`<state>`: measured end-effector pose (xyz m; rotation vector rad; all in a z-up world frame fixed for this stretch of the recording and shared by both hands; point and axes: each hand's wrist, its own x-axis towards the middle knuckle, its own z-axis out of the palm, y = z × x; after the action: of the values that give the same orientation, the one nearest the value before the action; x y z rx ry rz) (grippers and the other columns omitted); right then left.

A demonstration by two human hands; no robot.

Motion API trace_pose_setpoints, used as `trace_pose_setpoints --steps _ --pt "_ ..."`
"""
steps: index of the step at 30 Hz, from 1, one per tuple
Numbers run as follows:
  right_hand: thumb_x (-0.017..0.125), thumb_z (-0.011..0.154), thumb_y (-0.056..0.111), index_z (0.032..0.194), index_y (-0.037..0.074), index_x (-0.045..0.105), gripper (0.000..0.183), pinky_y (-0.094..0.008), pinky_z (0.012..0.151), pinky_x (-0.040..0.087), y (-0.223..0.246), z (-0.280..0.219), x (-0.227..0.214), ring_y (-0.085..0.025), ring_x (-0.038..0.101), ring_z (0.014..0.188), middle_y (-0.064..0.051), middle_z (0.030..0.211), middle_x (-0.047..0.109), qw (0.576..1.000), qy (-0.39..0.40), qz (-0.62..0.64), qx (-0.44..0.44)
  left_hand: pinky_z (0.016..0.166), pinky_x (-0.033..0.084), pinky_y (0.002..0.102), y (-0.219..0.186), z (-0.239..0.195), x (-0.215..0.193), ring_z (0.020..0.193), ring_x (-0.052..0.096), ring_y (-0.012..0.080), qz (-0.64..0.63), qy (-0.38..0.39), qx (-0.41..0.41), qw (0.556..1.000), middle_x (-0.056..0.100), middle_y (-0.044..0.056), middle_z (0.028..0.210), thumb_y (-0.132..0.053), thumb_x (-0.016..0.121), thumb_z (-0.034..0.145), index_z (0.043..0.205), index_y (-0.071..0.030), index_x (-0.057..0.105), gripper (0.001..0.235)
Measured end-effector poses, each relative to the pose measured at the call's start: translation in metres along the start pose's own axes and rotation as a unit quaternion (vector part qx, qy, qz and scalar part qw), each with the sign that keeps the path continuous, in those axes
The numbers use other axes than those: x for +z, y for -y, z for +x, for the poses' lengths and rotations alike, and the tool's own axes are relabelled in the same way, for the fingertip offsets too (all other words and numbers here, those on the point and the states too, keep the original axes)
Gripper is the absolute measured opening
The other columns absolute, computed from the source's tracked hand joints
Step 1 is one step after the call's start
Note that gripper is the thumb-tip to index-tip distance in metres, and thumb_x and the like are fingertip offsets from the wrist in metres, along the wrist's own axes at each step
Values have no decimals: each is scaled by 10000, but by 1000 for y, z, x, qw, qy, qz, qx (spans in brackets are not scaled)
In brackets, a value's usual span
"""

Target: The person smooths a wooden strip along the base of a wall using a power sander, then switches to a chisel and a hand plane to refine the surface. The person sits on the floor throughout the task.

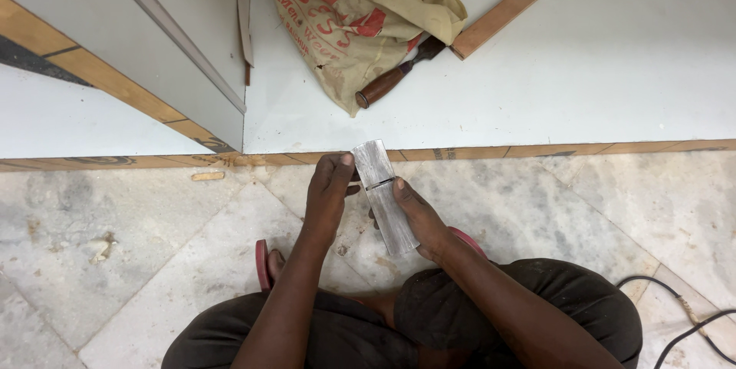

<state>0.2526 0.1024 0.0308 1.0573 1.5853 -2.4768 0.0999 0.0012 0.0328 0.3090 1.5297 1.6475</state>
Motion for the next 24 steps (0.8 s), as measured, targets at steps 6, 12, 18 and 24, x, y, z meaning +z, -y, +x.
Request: trace_pose_setpoints --steps 6,12,18,24 --pt "365 900 779 1405 10 485 928 -380 756 623 -3 1 -1 -222 681 930 -147 1026 654 1000 -14 18 11 759 550 323 -7 -7 2 831 661 160 112 35 78 990 699 71 883 -393 751 873 1129 -17 600 479" --pt "360 921 750 1354 33 522 853 -381 745 632 -8 3 -2 -233 705 886 -153 981 672 999 30 31 22 777 569 316 -2 0 -8 800 688 140 98 -25 33 994 728 65 840 -385 578 1002 1002 -27 733 390" --pt "444 939 656 1364 49 463 741 -418 692 596 -7 5 -4 -264 708 930 -160 1013 680 993 76 88 13 823 578 328 2 5 -12 842 698 162 34 24 42 998 745 82 891 -369 544 1041 1053 -7 717 401" --pt "673 904 482 1476 25 447 767 -437 911 597 14 0 -12 -289 674 1086 -169 1177 661 995 66 68 -7 865 593 331 -8 3 -10 915 707 157 7 87 59 994 737 89 985 -364 512 1062 1138 -7 682 403"
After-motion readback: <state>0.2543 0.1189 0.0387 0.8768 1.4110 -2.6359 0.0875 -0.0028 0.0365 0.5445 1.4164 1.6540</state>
